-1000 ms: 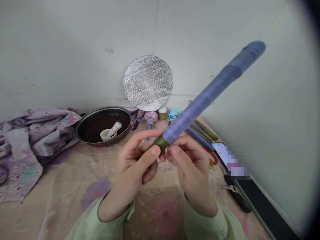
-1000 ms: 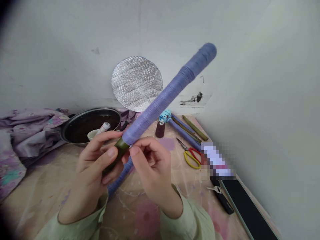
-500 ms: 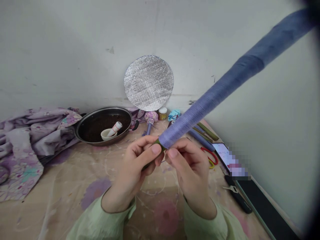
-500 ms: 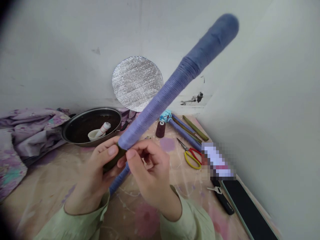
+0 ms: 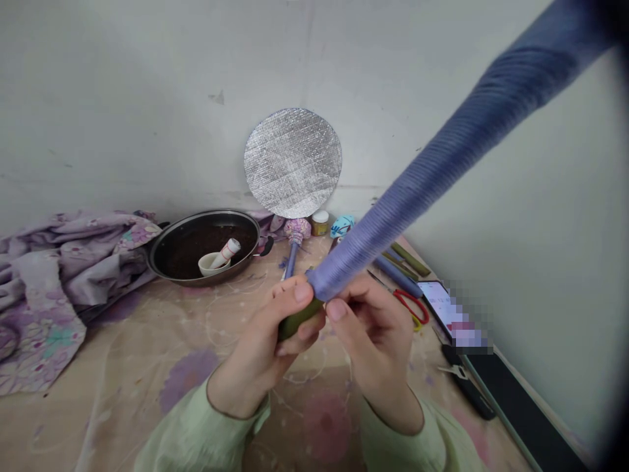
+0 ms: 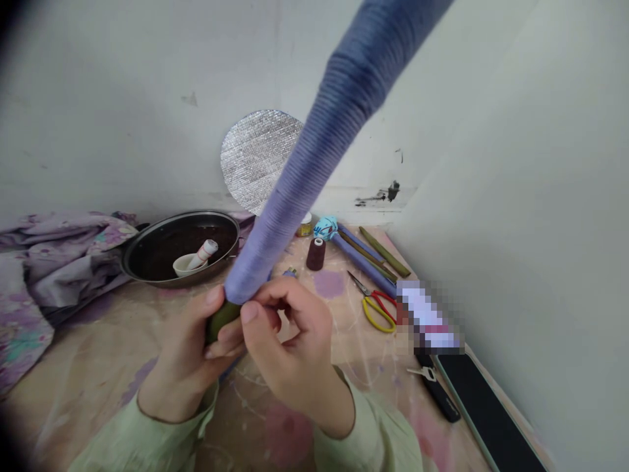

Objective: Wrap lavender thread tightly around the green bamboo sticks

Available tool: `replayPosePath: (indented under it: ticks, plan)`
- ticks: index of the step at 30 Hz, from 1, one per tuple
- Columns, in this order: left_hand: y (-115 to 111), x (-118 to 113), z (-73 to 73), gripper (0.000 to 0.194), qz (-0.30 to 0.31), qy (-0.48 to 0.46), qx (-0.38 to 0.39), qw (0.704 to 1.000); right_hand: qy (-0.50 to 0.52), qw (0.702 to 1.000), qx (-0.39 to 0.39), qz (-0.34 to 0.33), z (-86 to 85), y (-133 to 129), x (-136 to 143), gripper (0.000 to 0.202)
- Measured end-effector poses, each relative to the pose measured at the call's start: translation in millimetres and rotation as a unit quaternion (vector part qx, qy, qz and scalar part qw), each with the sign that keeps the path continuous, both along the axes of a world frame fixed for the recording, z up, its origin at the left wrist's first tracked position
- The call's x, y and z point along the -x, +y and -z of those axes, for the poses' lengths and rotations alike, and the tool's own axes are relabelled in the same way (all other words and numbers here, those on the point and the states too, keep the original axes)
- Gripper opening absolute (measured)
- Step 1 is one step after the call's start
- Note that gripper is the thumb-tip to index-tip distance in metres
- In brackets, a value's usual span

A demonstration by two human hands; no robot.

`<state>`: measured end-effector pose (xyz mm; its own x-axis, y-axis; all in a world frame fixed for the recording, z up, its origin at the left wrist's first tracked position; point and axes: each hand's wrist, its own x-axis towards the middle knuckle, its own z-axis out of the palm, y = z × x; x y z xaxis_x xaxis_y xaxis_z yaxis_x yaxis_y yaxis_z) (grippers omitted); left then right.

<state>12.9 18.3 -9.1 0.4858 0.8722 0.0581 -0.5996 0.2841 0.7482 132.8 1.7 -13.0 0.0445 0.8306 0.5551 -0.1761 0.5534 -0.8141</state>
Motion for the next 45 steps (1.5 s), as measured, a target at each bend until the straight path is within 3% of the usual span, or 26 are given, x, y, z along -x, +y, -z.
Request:
replayPosePath:
  ticks: [5, 13, 17, 23, 30, 45]
  plan:
    - [2, 1, -1.5, 0.033, 0.053, -0.024, 0.032, 0.998, -0.023, 0.998, -0.011, 0.053, 0.9, 3, -4, 0.014]
    - [6, 8, -3.9, 0.028, 0.104, -0.073, 0.077, 0.989, 0.015, 0.999, 0.021, 0.032, 3.2, 12, -10, 0.014]
    - [2, 9, -6.8, 0.022, 0.078, -0.063, 0.070, 0.992, 0.038, 0.999, 0.031, 0.015, 3.2, 14, -10, 0.015]
    - [-2, 6, -12.1, 0.029, -0.034, 0.007, 0.001, 0.999, 0.021, 0.999, 0.042, 0.015, 1.7, 11, -9, 0.018]
    - [-3, 6, -11.9, 0.030, -0.077, 0.037, -0.019, 0.996, 0.026, 0.999, 0.036, 0.009, 1.7, 8, -7, 0.017]
    - [-4, 6, -11.6, 0.026, -0.017, -0.030, 0.028, 0.999, 0.062, 0.997, 0.036, 0.004, 1.6, 9, -7, 0.019]
